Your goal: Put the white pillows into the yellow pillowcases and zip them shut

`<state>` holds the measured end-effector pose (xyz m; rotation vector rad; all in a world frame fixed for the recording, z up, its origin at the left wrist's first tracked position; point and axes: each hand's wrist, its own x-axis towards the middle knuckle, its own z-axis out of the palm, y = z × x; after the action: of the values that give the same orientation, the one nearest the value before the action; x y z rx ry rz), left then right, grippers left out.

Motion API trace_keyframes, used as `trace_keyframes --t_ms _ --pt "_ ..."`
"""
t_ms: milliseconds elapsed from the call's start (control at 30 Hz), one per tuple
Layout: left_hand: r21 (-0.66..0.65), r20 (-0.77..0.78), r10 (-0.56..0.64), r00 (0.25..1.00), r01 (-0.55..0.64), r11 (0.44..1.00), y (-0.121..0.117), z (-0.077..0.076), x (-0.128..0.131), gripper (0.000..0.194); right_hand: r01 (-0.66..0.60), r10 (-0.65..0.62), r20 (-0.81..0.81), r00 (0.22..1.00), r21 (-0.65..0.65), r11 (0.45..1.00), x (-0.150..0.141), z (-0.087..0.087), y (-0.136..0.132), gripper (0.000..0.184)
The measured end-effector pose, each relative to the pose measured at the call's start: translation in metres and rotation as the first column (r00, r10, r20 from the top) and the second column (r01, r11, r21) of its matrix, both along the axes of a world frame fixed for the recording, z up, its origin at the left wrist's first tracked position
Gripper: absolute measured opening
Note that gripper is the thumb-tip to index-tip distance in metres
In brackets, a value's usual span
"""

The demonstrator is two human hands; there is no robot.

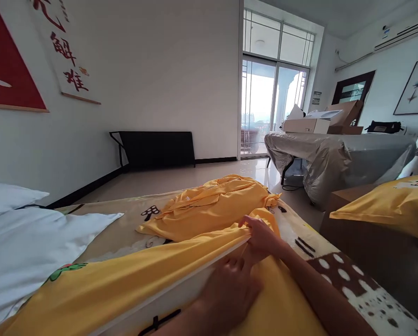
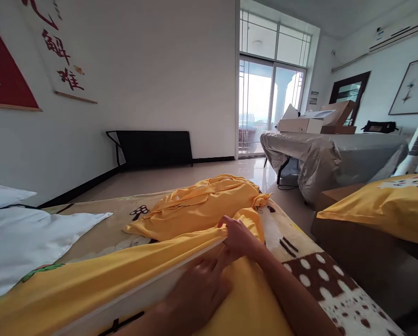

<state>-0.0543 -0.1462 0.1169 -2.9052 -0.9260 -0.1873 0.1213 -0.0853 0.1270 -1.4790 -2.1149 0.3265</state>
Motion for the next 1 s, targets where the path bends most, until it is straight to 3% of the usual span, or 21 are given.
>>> trace_keyframes --t_ms 67,133,267,333,467,567,667,800,1000 --pt "0.008 -0.08 -0.03 0.996 0.031 1.0 -0.002 0.011 0.004 0.031 -0.121 0.122 -0.079 0.989 0.012 0.993 0.008 -0.007 0.001 0.039" --pt "-0.011 -0.201 -0.036 0.979 0.035 0.999 -0.002 0.023 0.015 0.034 -0.154 0.156 -0.109 0.982 0.03 0.988 0.015 -0.009 0.0 0.046" --pt "-0.121 -0.211 0.125 0.97 -0.153 0.981 0.006 0.032 0.049 0.036 -0.033 0.036 -0.03 0.999 0.084 0.996 0.022 -0.005 -0.005 0.05" --pt "-0.086 -0.102 0.128 0.986 -0.137 0.987 0.013 0.021 0.061 0.038 0.084 -0.089 0.068 0.994 0.077 0.993 0.023 -0.003 -0.008 0.041" --pt "0.066 0.171 0.02 0.985 -0.032 0.997 0.027 -0.019 0.064 0.046 0.27 -0.296 0.267 0.917 0.127 0.954 0.023 -0.002 -0.008 0.028" --pt "0.051 0.128 0.048 0.991 -0.055 0.997 0.033 -0.034 0.061 0.04 0.316 -0.374 0.305 0.876 0.223 0.922 0.022 -0.004 -0.004 0.028" --pt "-0.019 0.037 0.019 0.999 -0.018 1.0 0.04 -0.03 0.063 0.037 0.387 -0.403 0.312 0.86 0.116 0.915 0.025 -0.008 0.003 0.032" --pt "-0.087 0.054 0.028 0.998 -0.023 0.996 0.054 -0.023 0.066 0.034 0.333 -0.324 0.175 0.93 -0.025 0.943 0.031 -0.016 0.015 0.027" --pt "-0.251 0.24 0.098 0.966 -0.036 0.967 0.071 -0.032 0.066 0.043 0.173 -0.156 -0.222 0.963 0.062 0.983 0.035 -0.028 0.028 0.023"
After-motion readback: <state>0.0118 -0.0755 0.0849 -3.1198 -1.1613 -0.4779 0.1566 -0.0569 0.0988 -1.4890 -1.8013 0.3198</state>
